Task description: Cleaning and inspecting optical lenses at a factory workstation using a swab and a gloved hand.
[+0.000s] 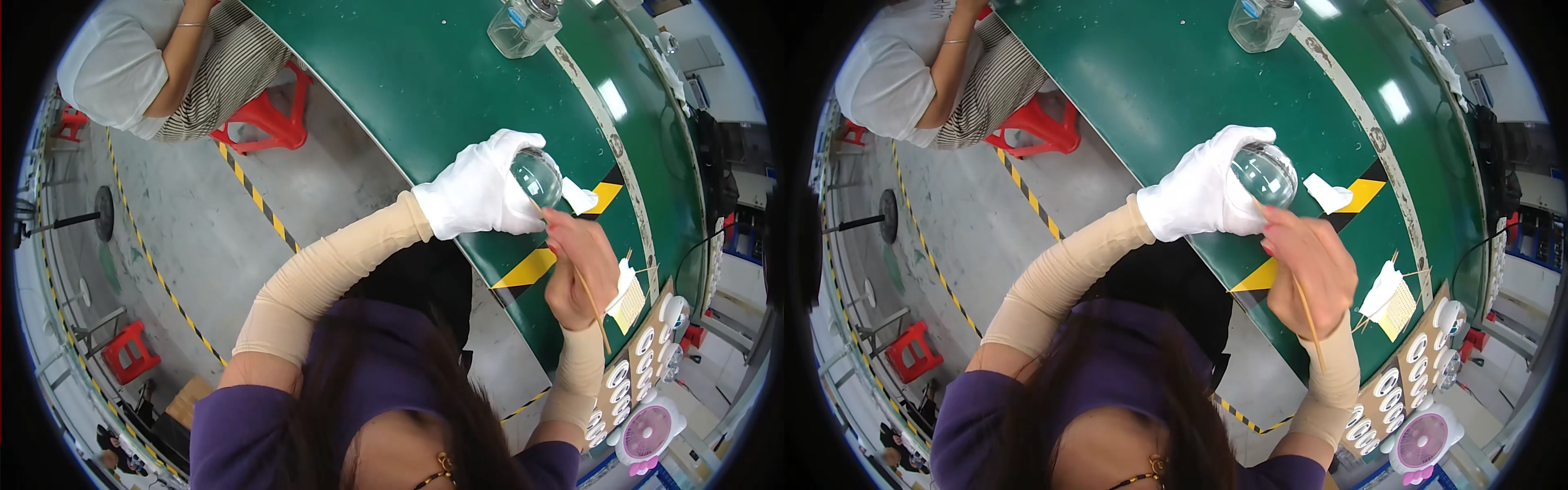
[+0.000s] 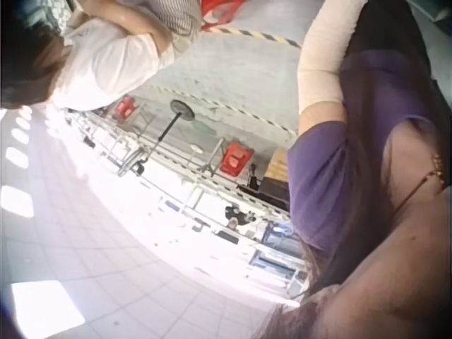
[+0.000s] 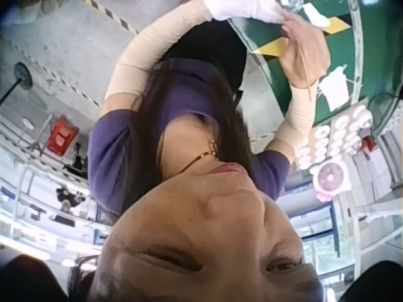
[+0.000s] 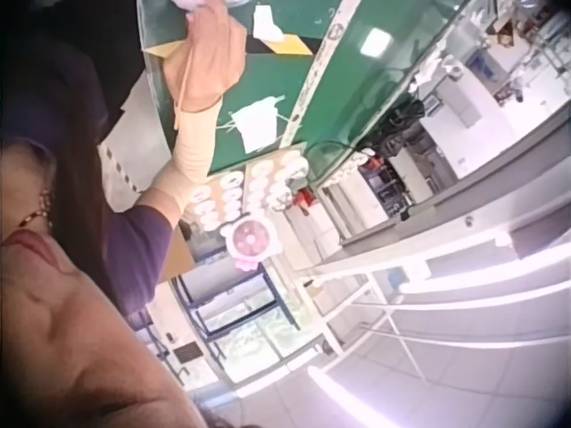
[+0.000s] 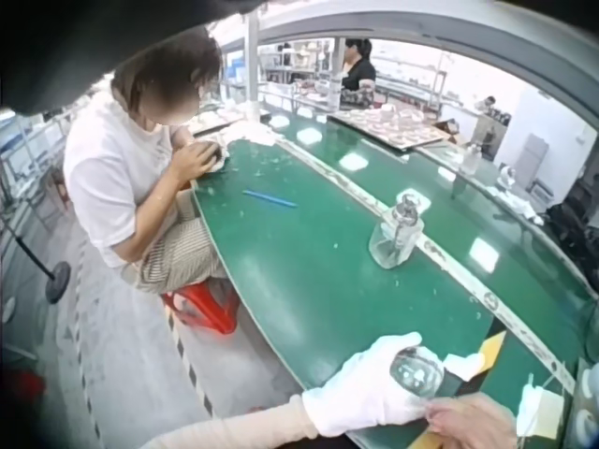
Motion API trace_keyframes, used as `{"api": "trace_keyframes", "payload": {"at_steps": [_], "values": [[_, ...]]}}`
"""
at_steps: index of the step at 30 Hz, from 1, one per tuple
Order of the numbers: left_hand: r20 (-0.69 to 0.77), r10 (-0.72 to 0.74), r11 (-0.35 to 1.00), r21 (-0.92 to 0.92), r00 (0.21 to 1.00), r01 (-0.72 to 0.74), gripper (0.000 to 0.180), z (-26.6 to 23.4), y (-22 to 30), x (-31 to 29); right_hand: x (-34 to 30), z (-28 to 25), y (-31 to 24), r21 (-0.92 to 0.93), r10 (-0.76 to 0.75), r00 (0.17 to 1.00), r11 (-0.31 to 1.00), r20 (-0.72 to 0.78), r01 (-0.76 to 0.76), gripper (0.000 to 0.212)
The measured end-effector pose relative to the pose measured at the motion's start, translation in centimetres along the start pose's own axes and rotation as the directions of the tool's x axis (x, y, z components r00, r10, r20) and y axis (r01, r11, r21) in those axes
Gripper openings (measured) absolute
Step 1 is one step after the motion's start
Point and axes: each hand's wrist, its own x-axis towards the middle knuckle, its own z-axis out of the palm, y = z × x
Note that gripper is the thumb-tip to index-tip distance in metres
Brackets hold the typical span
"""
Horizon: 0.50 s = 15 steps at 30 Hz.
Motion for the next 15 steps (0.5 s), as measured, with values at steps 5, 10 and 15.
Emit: {"api": "trace_keyframes", "payload": {"at_steps": [5, 10, 15], "values": [[-0.029, 0.032, 0.999, -0.009, 0.999, -0.033, 0.092, 0.2, -0.1, 0.1, 0.6, 0.4, 0.2, 0.027, 0.042, 0.999, 0.999, -0.010, -0.042, 0.031], [-0.001, 0.023, 1.000, -0.004, 1.000, -0.023, 0.093, 0.1, -0.2, 0.0, 0.9, 1.0, 0.6, 0.089, 0.012, 0.999, 0.996, -0.039, -0.009, 0.028], [0.003, 0.058, 0.998, -0.040, 0.998, -0.058, 0.093, 0.1, -0.5, 0.0, 0.4, 0.3, 0.2, 0.090, 0.052, 0.998, 0.995, -0.033, -0.049, 0.027]]}}
